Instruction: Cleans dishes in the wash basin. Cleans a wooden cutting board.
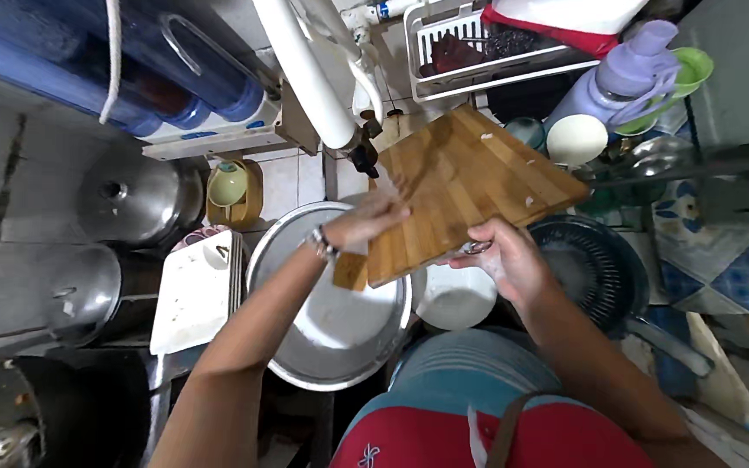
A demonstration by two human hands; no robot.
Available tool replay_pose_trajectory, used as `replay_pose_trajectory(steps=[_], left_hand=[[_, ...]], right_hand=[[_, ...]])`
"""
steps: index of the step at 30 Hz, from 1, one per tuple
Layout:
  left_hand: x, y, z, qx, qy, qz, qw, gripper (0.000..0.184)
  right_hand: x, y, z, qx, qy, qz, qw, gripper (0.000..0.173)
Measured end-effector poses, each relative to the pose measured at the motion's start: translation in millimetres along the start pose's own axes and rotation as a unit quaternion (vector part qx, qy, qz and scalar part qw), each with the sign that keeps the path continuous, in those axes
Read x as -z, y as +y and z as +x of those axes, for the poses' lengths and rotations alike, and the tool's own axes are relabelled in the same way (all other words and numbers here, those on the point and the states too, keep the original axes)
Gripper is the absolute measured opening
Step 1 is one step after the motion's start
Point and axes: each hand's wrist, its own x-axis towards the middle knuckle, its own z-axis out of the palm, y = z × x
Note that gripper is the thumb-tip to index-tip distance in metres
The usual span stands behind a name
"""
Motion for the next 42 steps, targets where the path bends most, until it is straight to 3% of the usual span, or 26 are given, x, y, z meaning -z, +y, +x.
replay_pose_trajectory(steps=[3,6,10,12,16,19,24,27,35,39,42], left_hand=[[17,-47,54,0.028,0.051,0.002,0.998,0.062],[28,-15,52,0.032,0.041,0.058,0.997,0.059],[5,46,-9,-0.045,-0.018,0.078,0.996,0.065],[6,40,-12,-0.059,-0.033,0.081,0.994,0.061],[22,-10,33,-0.022,0.043,0.084,0.995,0.054],[19,11,35,-0.06,0.047,0.095,0.993,0.052],[20,58,-25,-0.066,-0.091,0.185,0.976,0.057],[16,61,-47,-0.08,-0.092,0.222,0.967,0.056],[24,72,-30,-0.062,-0.16,0.207,0.963,0.064],[39,43,0,-0.093,-0.107,0.218,0.966,0.057],[64,18,8,-0.009,-0.048,0.239,0.97,0.059]], right_hand=[[6,-3,-15,0.028,-0.006,-0.002,1.0,0.021],[9,-2,-16,0.039,-0.022,0.02,0.999,0.023],[11,4,-6,0.038,-0.033,0.035,0.998,0.024],[12,6,-7,0.041,-0.039,0.031,0.998,0.025],[11,12,-8,0.052,-0.044,0.026,0.997,0.021],[8,19,12,0.036,-0.038,0.041,0.998,0.02],[4,42,55,-0.012,-0.122,0.121,0.985,0.031],[-10,53,60,-0.036,-0.162,0.127,0.978,0.031],[-25,66,46,-0.061,-0.307,0.092,0.945,0.038],[-27,60,35,-0.074,-0.318,0.067,0.943,0.036],[-23,56,39,-0.083,-0.321,0.083,0.94,0.036]])
